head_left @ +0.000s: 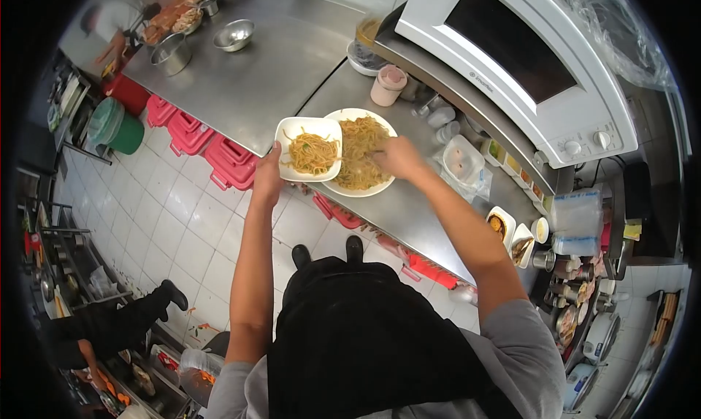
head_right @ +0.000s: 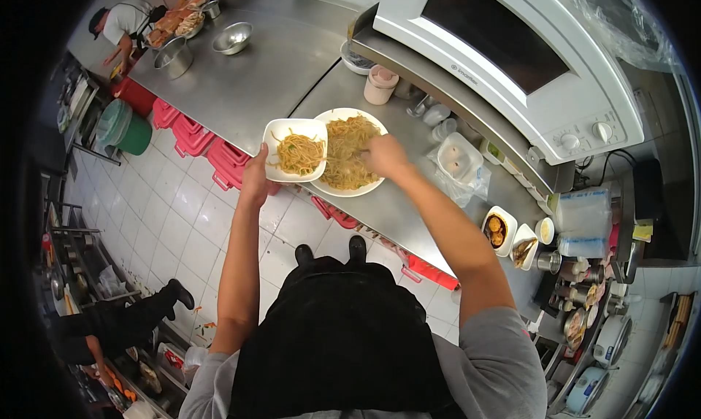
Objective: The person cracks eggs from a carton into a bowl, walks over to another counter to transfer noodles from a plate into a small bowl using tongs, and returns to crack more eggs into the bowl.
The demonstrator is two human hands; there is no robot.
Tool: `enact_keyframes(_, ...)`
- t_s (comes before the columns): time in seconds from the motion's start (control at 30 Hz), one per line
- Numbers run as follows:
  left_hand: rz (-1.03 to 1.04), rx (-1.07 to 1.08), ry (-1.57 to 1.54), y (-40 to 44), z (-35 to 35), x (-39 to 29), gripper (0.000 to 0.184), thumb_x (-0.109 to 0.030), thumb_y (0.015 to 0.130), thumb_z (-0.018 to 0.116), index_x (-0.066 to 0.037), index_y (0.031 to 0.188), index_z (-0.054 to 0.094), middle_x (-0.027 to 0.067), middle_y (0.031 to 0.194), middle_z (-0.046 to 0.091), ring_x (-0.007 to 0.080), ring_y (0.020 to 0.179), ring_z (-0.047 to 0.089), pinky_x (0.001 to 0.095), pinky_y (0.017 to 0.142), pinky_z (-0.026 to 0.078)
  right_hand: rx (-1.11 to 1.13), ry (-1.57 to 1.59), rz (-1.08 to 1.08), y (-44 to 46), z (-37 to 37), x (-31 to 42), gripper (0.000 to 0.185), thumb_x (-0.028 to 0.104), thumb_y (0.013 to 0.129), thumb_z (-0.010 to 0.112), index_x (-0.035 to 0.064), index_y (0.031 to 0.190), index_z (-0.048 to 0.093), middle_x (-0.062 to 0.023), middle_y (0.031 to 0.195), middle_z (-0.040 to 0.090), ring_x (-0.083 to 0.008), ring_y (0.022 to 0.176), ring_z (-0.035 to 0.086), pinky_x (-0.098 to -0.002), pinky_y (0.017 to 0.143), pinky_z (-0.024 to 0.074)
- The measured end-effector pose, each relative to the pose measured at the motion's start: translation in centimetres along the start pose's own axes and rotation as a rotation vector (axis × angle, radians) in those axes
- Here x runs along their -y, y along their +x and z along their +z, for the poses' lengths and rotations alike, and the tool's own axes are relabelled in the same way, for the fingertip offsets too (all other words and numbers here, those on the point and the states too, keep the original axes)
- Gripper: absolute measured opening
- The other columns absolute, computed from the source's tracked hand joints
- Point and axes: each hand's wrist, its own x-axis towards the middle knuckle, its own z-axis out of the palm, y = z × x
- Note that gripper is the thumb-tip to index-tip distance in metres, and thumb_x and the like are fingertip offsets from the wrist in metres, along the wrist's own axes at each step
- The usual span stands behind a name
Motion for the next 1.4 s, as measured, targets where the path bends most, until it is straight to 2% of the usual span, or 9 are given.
enact_keyframes(0.23, 0.051, -0.017, -0.039, 1.0, -0.3, -0.3, 0.056, -0.041, 0.101, 0.049, 0.010, 0.120, 0.059, 0.0140, 0.106, 0.066, 0.0172, 0.088, 0.063, 0.0304, 0.071, 0.051, 0.009, 0.217, 0.063, -2.3, -10.9, 1.0, 0.026, 0.027, 0.082, 0.071, 0.0022, 0.088, 0.074, -0.0168, 0.073, 0.068, -0.0291, 0.066, 0.066, -0.0398, 0.067, 0.0518)
enact_keyframes(0.53, 0.031, 0.047, -0.050, 1.1, 1.7, -1.9, 0.056, -0.040, 0.102, 0.048, 0.011, 0.123, 0.055, 0.0170, 0.109, 0.066, 0.0235, 0.094, 0.067, 0.0367, 0.074, 0.057, -0.145, 0.415, 0.061, -5.6, -24.8, 8.5, 0.024, 0.023, 0.087, 0.070, -0.0009, 0.084, 0.071, 0.0011, 0.061, 0.058, -0.0053, 0.057, 0.045, -0.0255, 0.052, 0.0343)
enact_keyframes(0.6, 0.037, 0.070, -0.040, 0.2, 2.8, -2.9, 0.056, -0.040, 0.102, 0.048, 0.011, 0.123, 0.055, 0.0177, 0.109, 0.066, 0.0252, 0.093, 0.068, 0.0377, 0.072, 0.058, -0.244, 0.296, -0.058, -5.5, -25.8, 9.5, 0.028, 0.027, 0.085, 0.070, -0.0011, 0.090, 0.072, -0.0093, 0.062, 0.062, -0.0119, 0.054, 0.052, -0.0312, 0.055, 0.0433)
enact_keyframes(0.73, 0.008, 0.107, -0.030, -0.6, 4.4, -3.6, 0.055, -0.039, 0.102, 0.047, 0.011, 0.123, 0.055, 0.0188, 0.109, 0.066, 0.0266, 0.087, 0.069, 0.0374, 0.065, 0.060, -0.201, 0.243, -0.066, -4.3, -22.7, 10.8, 0.030, 0.029, 0.085, 0.070, 0.0005, 0.094, 0.072, -0.0149, 0.068, 0.064, -0.0230, 0.060, 0.061, -0.0357, 0.059, 0.0478)
enact_keyframes(0.8, 0.020, 0.123, -0.057, -0.9, 4.8, -3.8, 0.055, -0.039, 0.102, 0.047, 0.011, 0.122, 0.056, 0.0188, 0.109, 0.066, 0.0268, 0.086, 0.070, 0.0373, 0.064, 0.060, -0.249, -0.013, -0.305, -2.3, -17.9, 9.9, 0.025, 0.024, 0.086, 0.070, 0.0010, 0.095, 0.071, -0.0167, 0.071, 0.067, -0.0281, 0.070, 0.067, -0.0384, 0.065, 0.0518)
enact_keyframes(0.87, 0.006, 0.139, 0.001, -1.4, 5.2, -4.3, 0.055, -0.040, 0.102, 0.047, 0.011, 0.121, 0.057, 0.0183, 0.109, 0.066, 0.0257, 0.088, 0.069, 0.0374, 0.066, 0.059, 0.014, -0.154, -0.113, -1.4, -14.2, 10.4, 0.025, 0.025, 0.084, 0.071, 0.0016, 0.093, 0.071, -0.0218, 0.080, 0.067, -0.0390, 0.080, 0.066, -0.0459, 0.072, 0.0521)
enact_keyframes(1.23, -0.014, 0.157, -0.057, -0.6, 5.3, -2.2, 0.057, -0.041, 0.101, 0.048, 0.012, 0.119, 0.057, 0.0178, 0.106, 0.067, 0.0247, 0.090, 0.069, 0.0381, 0.074, 0.057, -0.177, -0.210, -0.239, -2.7, -17.5, 11.8, 0.021, 0.021, 0.080, 0.072, 0.0018, 0.088, 0.069, -0.0160, 0.081, 0.069, -0.0360, 0.084, 0.067, -0.0448, 0.075, 0.0520)
enact_keyframes(1.33, -0.008, 0.158, -0.043, -0.6, 5.6, -2.4, 0.057, -0.041, 0.101, 0.048, 0.012, 0.119, 0.057, 0.0183, 0.106, 0.067, 0.0247, 0.090, 0.069, 0.0380, 0.070, 0.058, 0.061, -0.330, -0.103, -2.5, -15.9, 10.4, 0.024, 0.021, 0.080, 0.073, -0.0004, 0.090, 0.068, -0.0179, 0.083, 0.069, -0.0378, 0.083, 0.066, -0.0452, 0.076, 0.0514)
enact_keyframes(1.4, -0.005, 0.137, -0.046, -1.1, 5.2, -2.3, 0.057, -0.041, 0.102, 0.048, 0.012, 0.119, 0.057, 0.0186, 0.106, 0.067, 0.0248, 0.089, 0.069, 0.0380, 0.068, 0.058, -0.100, -0.065, -0.069, -4.1, -16.2, 9.8, 0.029, 0.022, 0.081, 0.073, -0.0024, 0.095, 0.069, -0.0207, 0.086, 0.068, -0.0386, 0.084, 0.066, -0.0452, 0.076, 0.0510)
